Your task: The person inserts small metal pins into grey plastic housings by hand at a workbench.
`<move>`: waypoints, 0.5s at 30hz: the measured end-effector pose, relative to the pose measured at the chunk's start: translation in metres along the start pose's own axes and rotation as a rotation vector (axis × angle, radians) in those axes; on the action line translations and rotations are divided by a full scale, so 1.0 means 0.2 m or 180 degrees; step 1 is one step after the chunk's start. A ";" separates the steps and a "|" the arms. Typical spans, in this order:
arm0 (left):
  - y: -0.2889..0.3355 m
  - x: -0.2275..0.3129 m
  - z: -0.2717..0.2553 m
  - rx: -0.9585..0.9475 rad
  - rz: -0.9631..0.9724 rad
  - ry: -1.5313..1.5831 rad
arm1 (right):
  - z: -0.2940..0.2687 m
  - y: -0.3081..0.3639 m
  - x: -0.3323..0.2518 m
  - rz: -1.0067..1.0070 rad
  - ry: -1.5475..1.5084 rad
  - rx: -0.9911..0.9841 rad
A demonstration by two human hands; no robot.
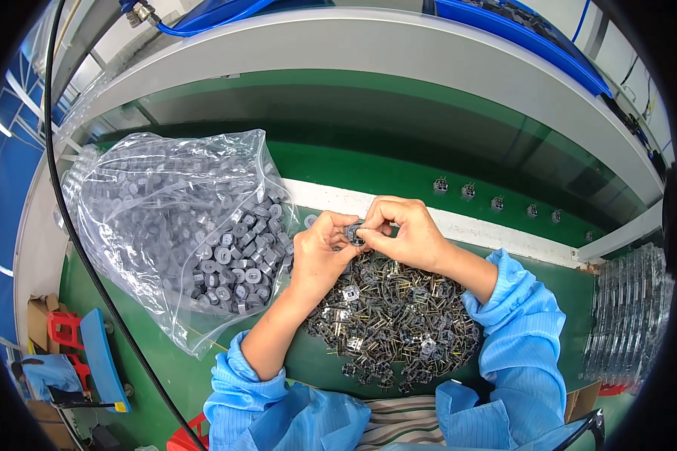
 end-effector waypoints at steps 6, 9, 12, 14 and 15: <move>0.00 0.04 0.01 -0.0160 -0.0368 0.0243 | -0.01 -0.01 -0.01 -0.0995 0.0732 0.0473; 0.01 0.05 0.02 -0.0172 -0.0325 -0.0299 | 0.00 0.00 -0.02 -0.1248 0.0981 0.0621; 0.02 0.04 0.02 0.0025 0.0356 -0.0424 | 0.00 0.00 -0.06 -0.1174 0.1168 0.0732; 0.03 0.08 0.02 -0.0048 0.0836 -0.1013 | 0.03 0.00 -0.02 -0.0283 0.0022 0.0343; 0.03 0.11 0.02 -0.0054 0.0831 -0.1010 | 0.04 0.00 0.00 0.0608 -0.1114 -0.0055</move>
Point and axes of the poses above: each hand's wrist, its own y-axis away from the middle knuckle, its own z-axis out of the palm, x = y × z, the point moved 1 cm from there along -y, towards the middle knuckle, and after that the axes turned 14 degrees about y, right-handed, at the moved point
